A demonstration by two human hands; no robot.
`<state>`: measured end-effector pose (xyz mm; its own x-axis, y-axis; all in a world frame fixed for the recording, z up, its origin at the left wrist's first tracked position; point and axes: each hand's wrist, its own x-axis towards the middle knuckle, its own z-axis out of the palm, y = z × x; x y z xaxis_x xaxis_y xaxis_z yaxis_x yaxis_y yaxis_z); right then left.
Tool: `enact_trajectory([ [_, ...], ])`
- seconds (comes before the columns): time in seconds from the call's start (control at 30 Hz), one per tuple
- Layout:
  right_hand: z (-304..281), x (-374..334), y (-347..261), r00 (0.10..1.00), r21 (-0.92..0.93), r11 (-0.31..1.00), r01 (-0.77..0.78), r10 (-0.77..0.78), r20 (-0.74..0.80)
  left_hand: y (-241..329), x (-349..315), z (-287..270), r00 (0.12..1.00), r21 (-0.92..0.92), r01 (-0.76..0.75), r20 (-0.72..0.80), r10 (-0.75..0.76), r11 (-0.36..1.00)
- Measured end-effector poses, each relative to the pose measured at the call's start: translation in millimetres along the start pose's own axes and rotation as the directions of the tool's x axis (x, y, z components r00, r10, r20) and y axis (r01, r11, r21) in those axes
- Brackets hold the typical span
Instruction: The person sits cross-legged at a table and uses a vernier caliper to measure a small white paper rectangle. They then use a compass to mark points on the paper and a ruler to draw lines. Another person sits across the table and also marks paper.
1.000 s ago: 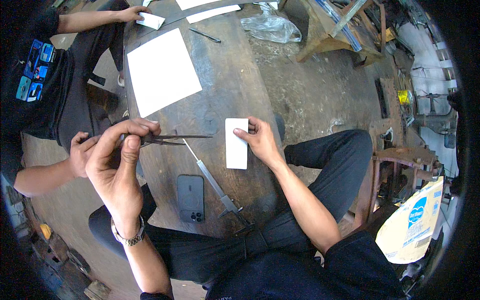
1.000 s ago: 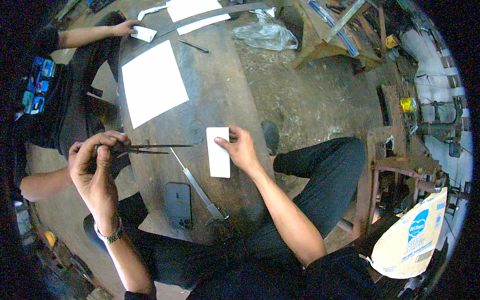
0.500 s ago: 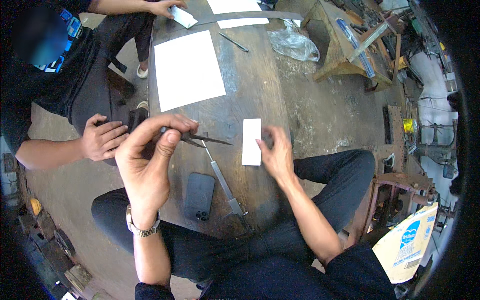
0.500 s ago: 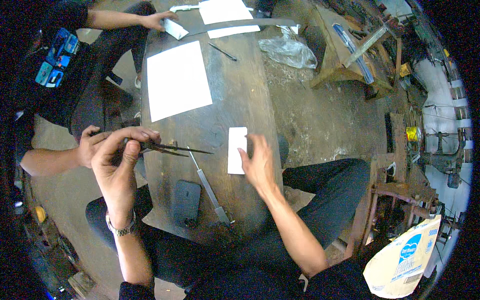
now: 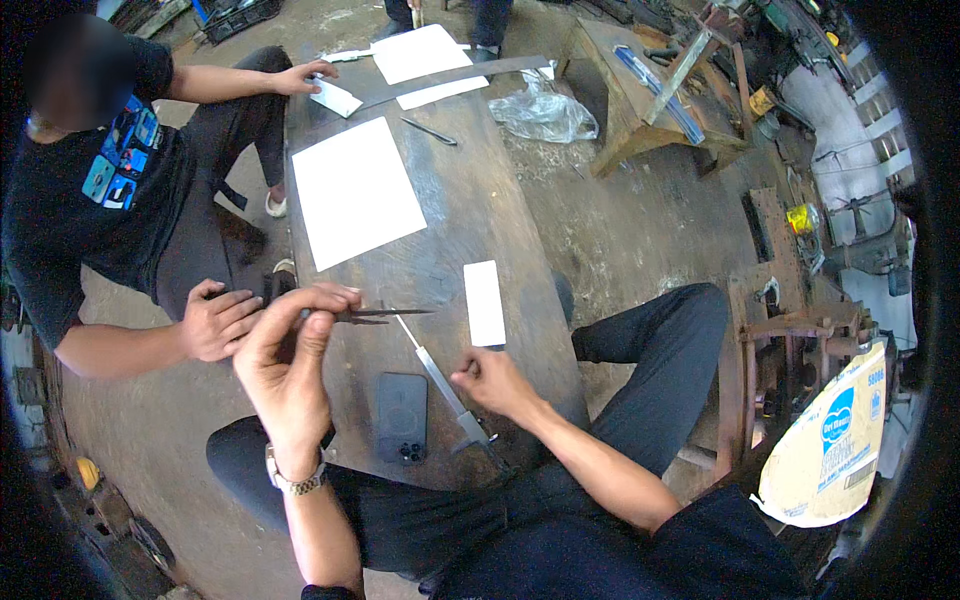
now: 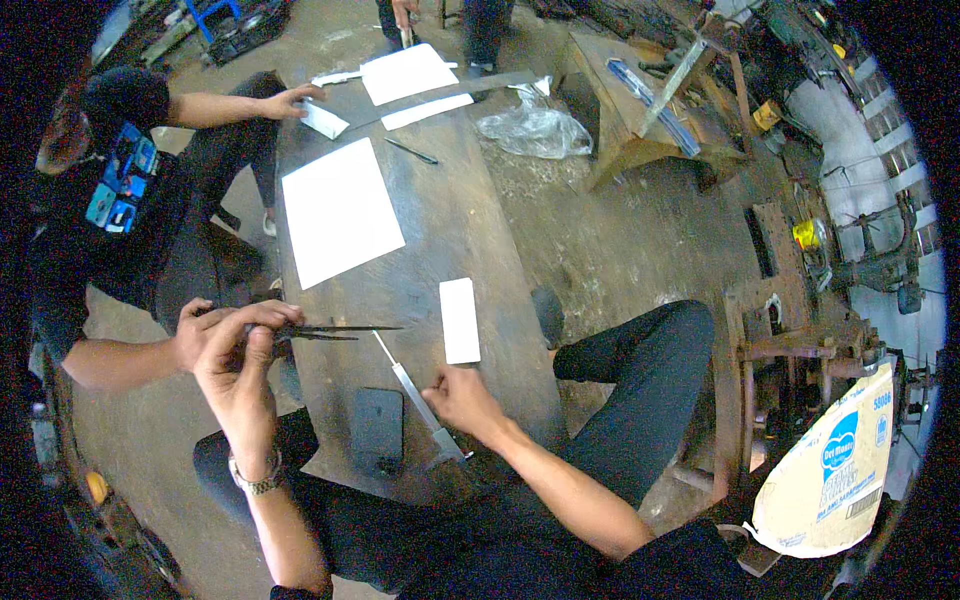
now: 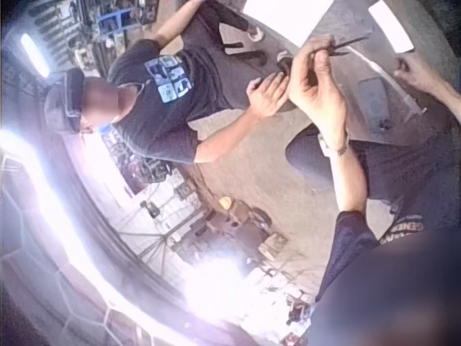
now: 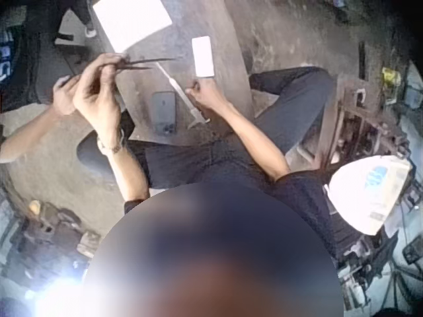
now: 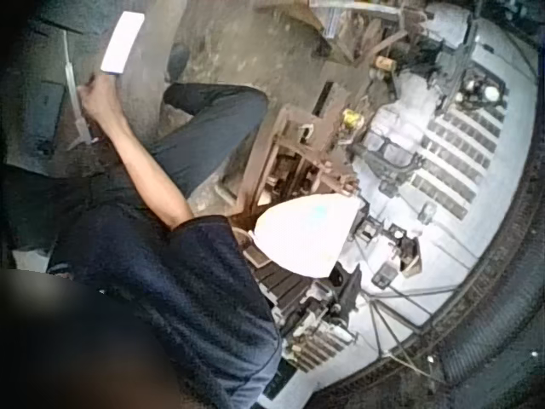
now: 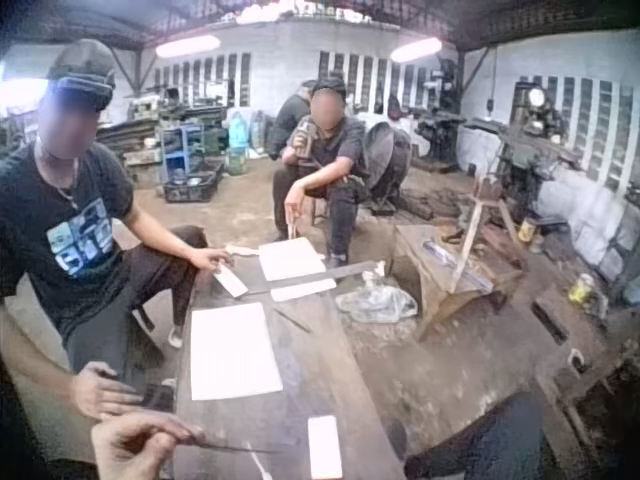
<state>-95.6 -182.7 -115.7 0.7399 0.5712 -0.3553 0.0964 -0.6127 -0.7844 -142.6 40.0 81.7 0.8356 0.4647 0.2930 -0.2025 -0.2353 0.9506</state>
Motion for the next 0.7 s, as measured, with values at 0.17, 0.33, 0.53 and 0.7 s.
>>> enact_trajectory([
  [0.17, -40.9, -2.3, -17.1, 0.991, 0.096, 0.993, 0.072, -0.061, -0.115, 2.3, -5.1, 3.6, 0.999, -0.035, 0.007, 0.036, -0.006, 0.999],
  [0.33, -64.4, -8.8, -42.8, 0.942, 0.087, 0.949, 0.302, -0.283, -0.182, -4.1, -8.9, 15.3, 0.993, -0.146, 0.100, 0.074, -0.090, 0.984],
  [0.53, -88.3, -12.6, -58.8, 0.894, -0.030, 0.907, 0.419, -0.419, -0.157, -10.7, -17.7, 33.0, 0.981, -0.139, 0.162, 0.133, -0.144, 0.977],
  [0.7, -93.6, -24.8, -62.3, 0.911, 0.072, 0.911, 0.406, -0.398, -0.109, -5.1, -24.1, 51.7, 0.961, -0.154, 0.237, 0.184, -0.207, 0.959],
])
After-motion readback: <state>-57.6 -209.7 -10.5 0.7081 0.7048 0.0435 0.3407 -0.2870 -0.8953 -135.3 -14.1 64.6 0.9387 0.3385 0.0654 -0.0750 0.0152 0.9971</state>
